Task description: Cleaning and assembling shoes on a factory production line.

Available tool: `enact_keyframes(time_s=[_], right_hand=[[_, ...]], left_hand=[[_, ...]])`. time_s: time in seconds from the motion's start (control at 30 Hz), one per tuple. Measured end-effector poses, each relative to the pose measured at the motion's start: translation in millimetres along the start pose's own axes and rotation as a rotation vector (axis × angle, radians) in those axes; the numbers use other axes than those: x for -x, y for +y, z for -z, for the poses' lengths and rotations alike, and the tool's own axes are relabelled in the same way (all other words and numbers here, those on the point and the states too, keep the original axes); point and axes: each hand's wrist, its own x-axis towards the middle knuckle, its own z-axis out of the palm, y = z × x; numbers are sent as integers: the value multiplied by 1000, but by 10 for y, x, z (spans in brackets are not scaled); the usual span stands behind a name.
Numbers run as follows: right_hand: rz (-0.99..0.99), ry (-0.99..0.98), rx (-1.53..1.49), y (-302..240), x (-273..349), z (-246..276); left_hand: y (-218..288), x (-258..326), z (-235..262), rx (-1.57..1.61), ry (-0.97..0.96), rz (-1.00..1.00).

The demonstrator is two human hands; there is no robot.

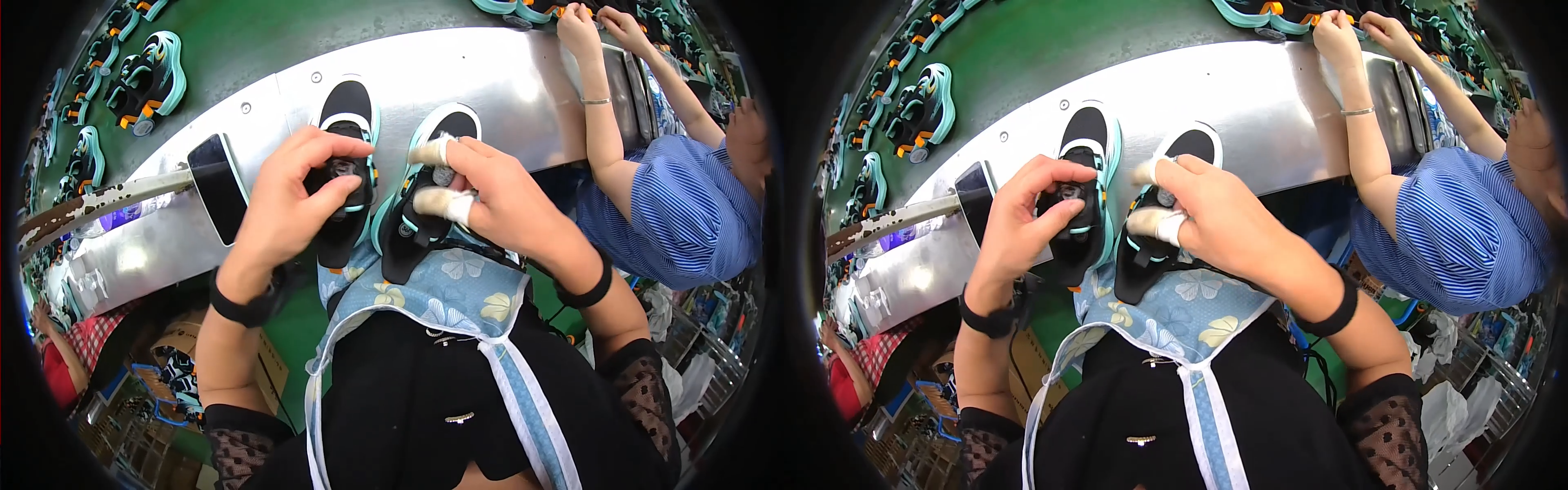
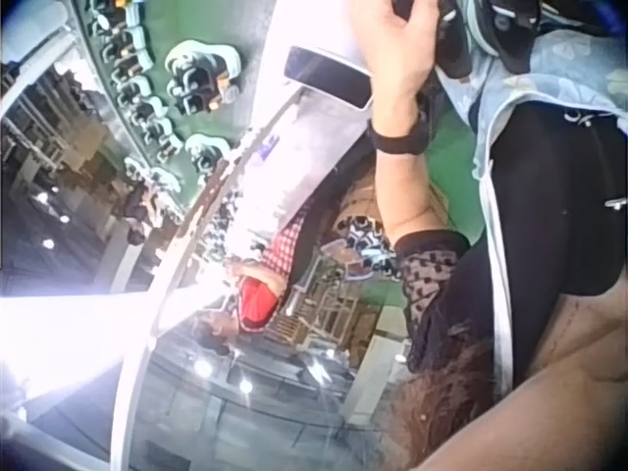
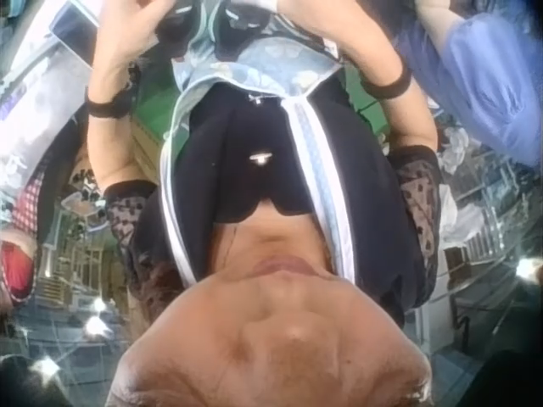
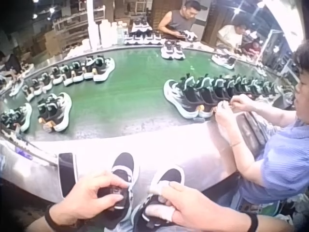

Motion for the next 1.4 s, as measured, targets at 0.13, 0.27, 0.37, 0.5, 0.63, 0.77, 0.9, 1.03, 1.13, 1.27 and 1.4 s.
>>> enact_keyframes(time_s=[0.13, 0.27, 0.37, 0.5, 0.63, 0.77, 0.9, 1.03, 1.13, 1.27, 1.4], right_hand=[[-14, -46, -53, 95, -201, 126], [88, 9, 102, 297, -584, -89], [149, -52, 128, 231, -770, -268], [115, -65, 164, 215, -814, -324], [155, -57, 147, 238, -872, -368], [155, -116, 130, 170, -903, -356], [108, -95, 118, 240, -906, -404], [172, -105, 112, 170, -930, -396], [190, -118, 92, 200, -942, -443], [140, -123, 86, 253, -933, -457], [104, -202, 150, 222, -905, -426]], left_hand=[[-110, -42, 137, 301, -238, -238], [-77, -31, 4, 57, -86, -215], [-251, -8, 28, 407, -240, -278], [-102, 81, 10, 326, -21, -180], [-356, 8, 63, 365, -270, -327], [-352, 20, 83, 312, -288, -405], [-193, 138, -5, 210, 138, -148], [-451, 62, 75, 337, -217, -333], [-564, -26, 179, 377, -384, -387], [-305, 109, 118, 203, -93, -225], [-325, 206, 8, 219, -8, -143]])
